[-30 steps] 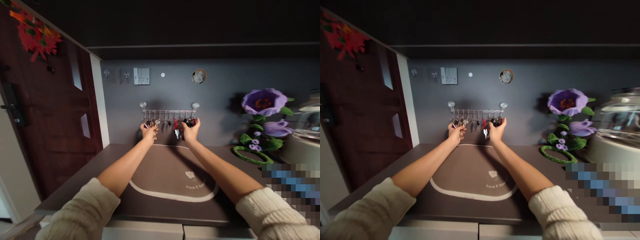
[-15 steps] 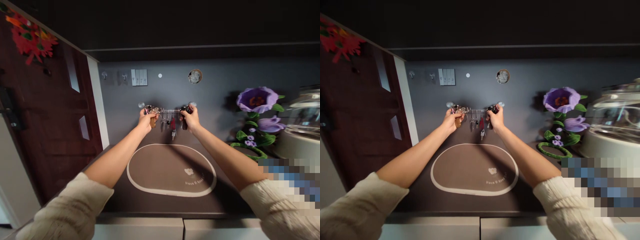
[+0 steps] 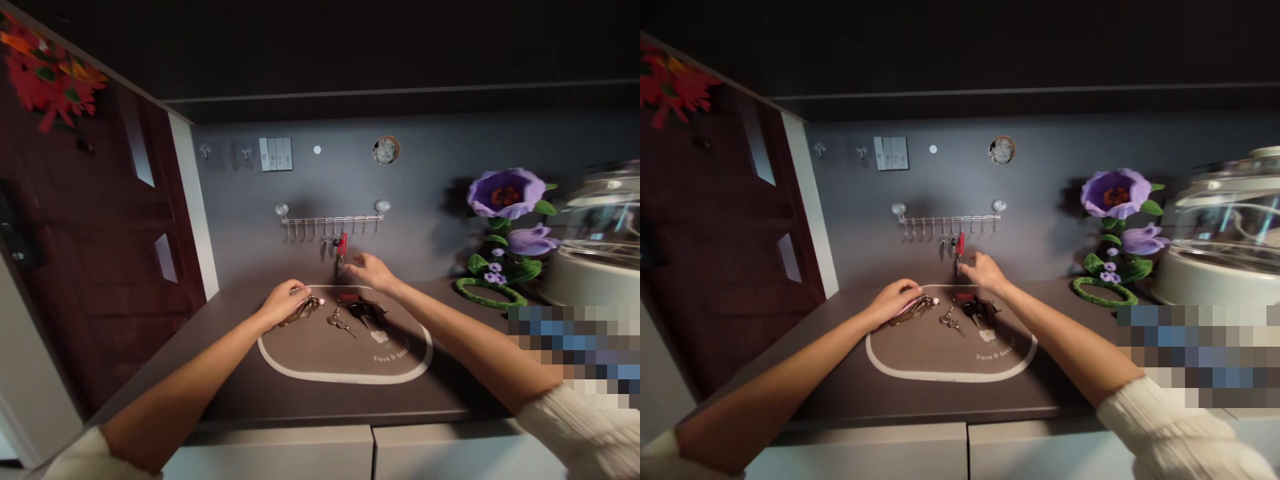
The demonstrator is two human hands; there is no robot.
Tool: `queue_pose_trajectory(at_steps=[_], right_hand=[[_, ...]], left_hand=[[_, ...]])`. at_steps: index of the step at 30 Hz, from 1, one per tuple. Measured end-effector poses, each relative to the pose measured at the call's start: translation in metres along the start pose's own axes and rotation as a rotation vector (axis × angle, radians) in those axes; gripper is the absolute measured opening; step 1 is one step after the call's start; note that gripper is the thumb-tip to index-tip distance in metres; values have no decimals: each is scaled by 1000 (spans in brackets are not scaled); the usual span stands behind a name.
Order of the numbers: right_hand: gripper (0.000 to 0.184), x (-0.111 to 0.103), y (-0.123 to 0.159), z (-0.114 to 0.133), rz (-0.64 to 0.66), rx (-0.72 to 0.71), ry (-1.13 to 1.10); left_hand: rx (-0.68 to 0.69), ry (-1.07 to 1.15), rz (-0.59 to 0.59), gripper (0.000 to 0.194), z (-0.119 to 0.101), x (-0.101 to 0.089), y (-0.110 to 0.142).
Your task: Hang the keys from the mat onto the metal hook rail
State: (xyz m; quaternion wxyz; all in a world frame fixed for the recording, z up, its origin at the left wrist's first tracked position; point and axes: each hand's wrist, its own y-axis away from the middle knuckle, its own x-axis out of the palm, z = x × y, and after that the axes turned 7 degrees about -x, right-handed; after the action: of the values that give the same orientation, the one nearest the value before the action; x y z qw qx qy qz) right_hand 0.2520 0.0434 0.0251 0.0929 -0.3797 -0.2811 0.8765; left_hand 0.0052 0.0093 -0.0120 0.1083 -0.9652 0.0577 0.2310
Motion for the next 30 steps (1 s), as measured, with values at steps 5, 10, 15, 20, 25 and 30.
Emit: queue_pose_trajectory(at_steps=[5, 10, 15, 20, 25, 30], right_hand=[[84, 49, -38, 21, -266, 205, -192], [53, 85, -54, 27, -462, 266, -224], [19, 82, -51, 30, -403, 233, -367], [23, 59, -65, 43, -451, 141, -419], [15, 34, -87, 66, -417, 88, -500], [16, 14, -66, 71, -213, 23, -578]], left_hand=[[330, -347, 16, 41, 6, 12, 10], [365, -564, 108, 58, 16, 16, 19], [384, -620, 140, 60, 20, 16, 18], [422, -616, 175, 64, 25, 17, 15], [489, -584, 165, 59, 23, 11, 14], [406, -548, -33, 47, 18, 2, 9]])
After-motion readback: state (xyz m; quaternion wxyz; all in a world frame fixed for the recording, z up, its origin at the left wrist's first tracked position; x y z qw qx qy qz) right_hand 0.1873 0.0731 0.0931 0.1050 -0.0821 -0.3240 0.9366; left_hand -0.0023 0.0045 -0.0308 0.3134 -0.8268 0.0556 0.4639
